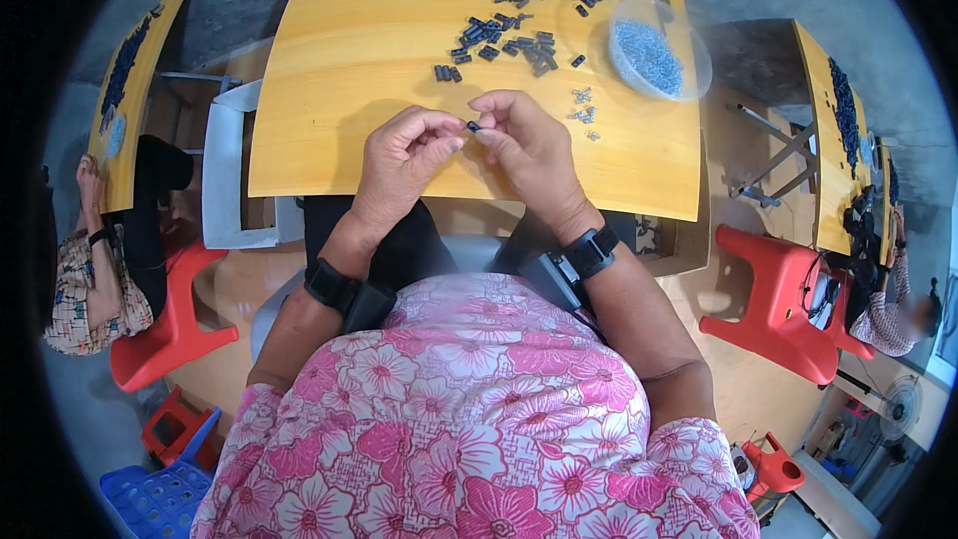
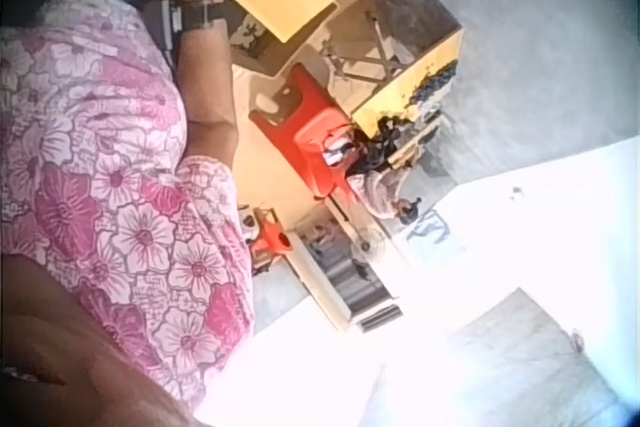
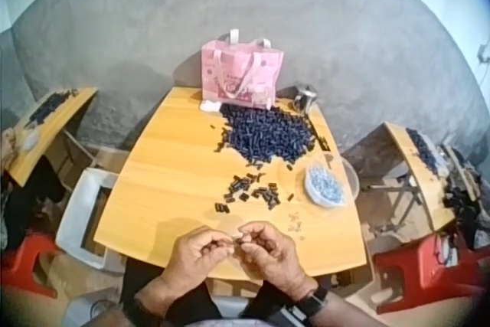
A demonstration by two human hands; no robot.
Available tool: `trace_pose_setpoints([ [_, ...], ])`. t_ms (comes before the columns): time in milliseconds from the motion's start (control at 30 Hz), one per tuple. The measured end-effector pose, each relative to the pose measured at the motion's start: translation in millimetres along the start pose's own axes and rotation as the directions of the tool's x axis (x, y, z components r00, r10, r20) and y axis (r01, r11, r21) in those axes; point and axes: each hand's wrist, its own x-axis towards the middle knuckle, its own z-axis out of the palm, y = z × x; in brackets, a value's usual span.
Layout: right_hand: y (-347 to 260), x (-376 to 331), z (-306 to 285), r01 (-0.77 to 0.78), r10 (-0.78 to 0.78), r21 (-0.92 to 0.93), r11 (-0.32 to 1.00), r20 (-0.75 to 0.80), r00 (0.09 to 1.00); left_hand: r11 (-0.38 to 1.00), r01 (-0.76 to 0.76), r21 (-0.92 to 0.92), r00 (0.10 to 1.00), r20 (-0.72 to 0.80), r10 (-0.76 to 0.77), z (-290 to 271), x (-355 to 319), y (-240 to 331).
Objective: Assembling small plastic and metal components at a workbench in a manufacturing environment.
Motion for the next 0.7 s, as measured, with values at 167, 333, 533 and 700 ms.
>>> trace_pose_setpoints([
  [167, 6.6, 1.2, 4.2, 0.001, -0.001, -0.011, 1.0, 0.029, 1.0, 0.993, 0.029, -0.116, 1.0, -0.006, -0.03, -0.4, -1.1, 0.2],
  [333, 8.9, 0.8, 5.4, -0.021, 0.021, -0.013, 1.0, 0.027, 0.999, 0.989, 0.035, -0.143, 0.999, -0.036, -0.04, 2.0, 0.1, -3.2],
  [533, 4.3, 2.6, 5.7, 0.04, -0.035, -0.139, 0.99, 0.039, 0.999, 0.996, 0.05, -0.078, 0.998, -0.033, -0.053, 0.0, -0.3, -6.8],
  [700, 7.0, -0.5, 2.0, 0.043, -0.04, -0.065, 0.997, 0.04, 0.998, 0.993, 0.054, -0.105, 0.998, 0.04, -0.05, -2.1, 0.7, -5.0],
])
